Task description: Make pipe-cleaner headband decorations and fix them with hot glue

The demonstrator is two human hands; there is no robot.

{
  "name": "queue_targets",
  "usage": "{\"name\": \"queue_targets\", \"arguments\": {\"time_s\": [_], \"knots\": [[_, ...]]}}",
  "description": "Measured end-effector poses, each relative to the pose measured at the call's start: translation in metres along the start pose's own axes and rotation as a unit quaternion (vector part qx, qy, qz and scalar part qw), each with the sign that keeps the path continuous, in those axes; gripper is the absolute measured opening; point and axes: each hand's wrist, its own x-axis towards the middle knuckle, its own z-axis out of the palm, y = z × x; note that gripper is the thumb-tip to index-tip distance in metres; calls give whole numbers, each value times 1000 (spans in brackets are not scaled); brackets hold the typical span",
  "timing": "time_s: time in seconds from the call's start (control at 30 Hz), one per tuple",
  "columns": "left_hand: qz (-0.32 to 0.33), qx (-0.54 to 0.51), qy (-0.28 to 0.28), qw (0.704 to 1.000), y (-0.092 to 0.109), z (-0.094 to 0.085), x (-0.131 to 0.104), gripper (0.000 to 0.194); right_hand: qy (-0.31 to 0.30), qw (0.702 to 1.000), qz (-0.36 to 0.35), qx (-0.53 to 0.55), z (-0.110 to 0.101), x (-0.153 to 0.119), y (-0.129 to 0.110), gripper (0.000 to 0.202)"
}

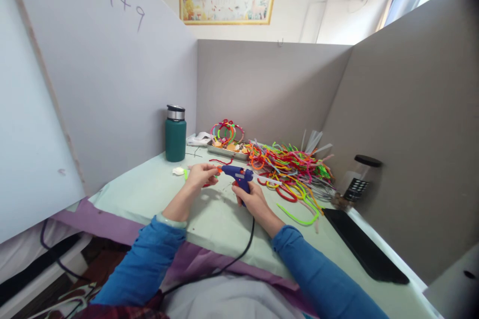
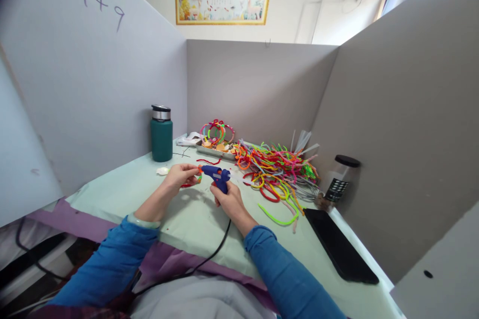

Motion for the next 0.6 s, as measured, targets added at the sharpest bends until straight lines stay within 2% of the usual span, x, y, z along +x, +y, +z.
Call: {"name": "queue_targets", "arguments": {"time_s": [0.6], "knots": [[-2,-12,1,1000,-1,-1,1,28,5,1000,-3,-7,0,-1,-1,23]]}}
